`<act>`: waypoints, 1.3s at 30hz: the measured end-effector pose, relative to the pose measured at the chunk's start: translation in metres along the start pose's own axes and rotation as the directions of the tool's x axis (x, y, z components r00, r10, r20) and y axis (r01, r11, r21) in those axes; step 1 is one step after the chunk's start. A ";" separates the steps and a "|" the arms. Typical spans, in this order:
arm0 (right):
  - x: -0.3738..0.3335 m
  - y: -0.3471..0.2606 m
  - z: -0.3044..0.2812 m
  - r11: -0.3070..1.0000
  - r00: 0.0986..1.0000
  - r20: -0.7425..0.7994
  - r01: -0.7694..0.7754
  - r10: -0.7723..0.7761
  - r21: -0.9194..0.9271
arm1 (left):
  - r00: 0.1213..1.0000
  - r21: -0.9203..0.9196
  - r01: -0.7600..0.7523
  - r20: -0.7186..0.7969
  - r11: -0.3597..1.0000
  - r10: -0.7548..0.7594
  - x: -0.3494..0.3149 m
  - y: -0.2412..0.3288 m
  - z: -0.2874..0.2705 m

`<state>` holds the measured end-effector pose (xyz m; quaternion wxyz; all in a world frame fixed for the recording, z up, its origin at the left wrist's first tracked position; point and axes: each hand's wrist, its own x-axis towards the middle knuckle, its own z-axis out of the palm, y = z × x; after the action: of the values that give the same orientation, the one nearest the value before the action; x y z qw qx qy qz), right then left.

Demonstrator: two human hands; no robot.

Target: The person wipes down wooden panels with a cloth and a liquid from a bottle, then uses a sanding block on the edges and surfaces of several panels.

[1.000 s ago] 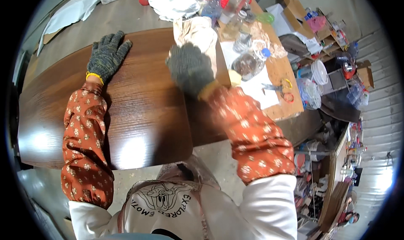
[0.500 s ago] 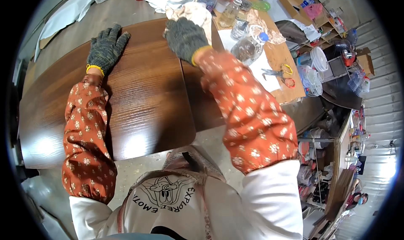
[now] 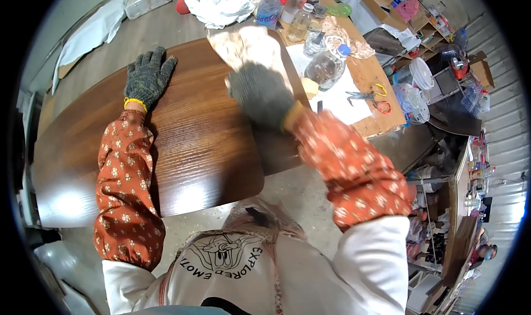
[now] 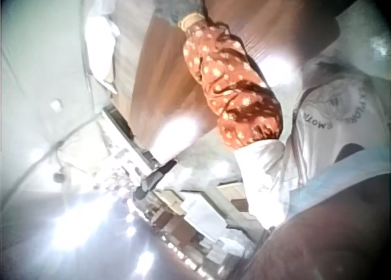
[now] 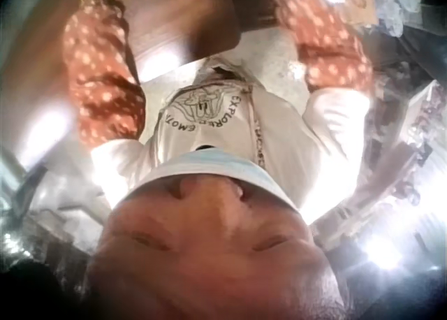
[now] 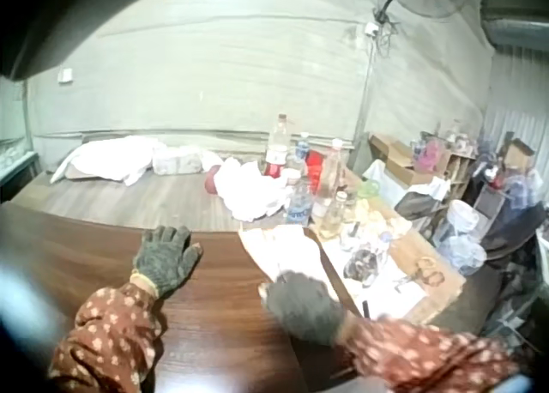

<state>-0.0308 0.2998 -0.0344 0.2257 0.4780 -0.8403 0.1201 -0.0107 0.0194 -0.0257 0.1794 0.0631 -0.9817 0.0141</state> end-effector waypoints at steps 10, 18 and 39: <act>0.056 0.066 0.010 0.874 0.916 -0.099 -0.334 0.390 0.354 | 0.995 -0.116 0.021 0.104 0.993 -0.009 -0.002 0.000 -0.007; -0.038 0.047 -0.069 0.978 0.970 -0.222 -0.058 0.103 0.202 | 0.960 -0.896 -0.260 -0.200 0.361 0.194 -0.021 0.065 -0.033; -0.104 0.092 -0.059 -0.539 0.776 0.227 0.168 0.588 0.825 | 0.964 -0.921 0.262 0.265 0.290 -0.030 0.163 0.157 0.025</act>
<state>-0.0484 0.4499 -0.0330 -0.1476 0.1572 -0.3232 0.9215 -0.1906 0.1545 0.0072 0.0847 0.0358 -0.8026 -0.5894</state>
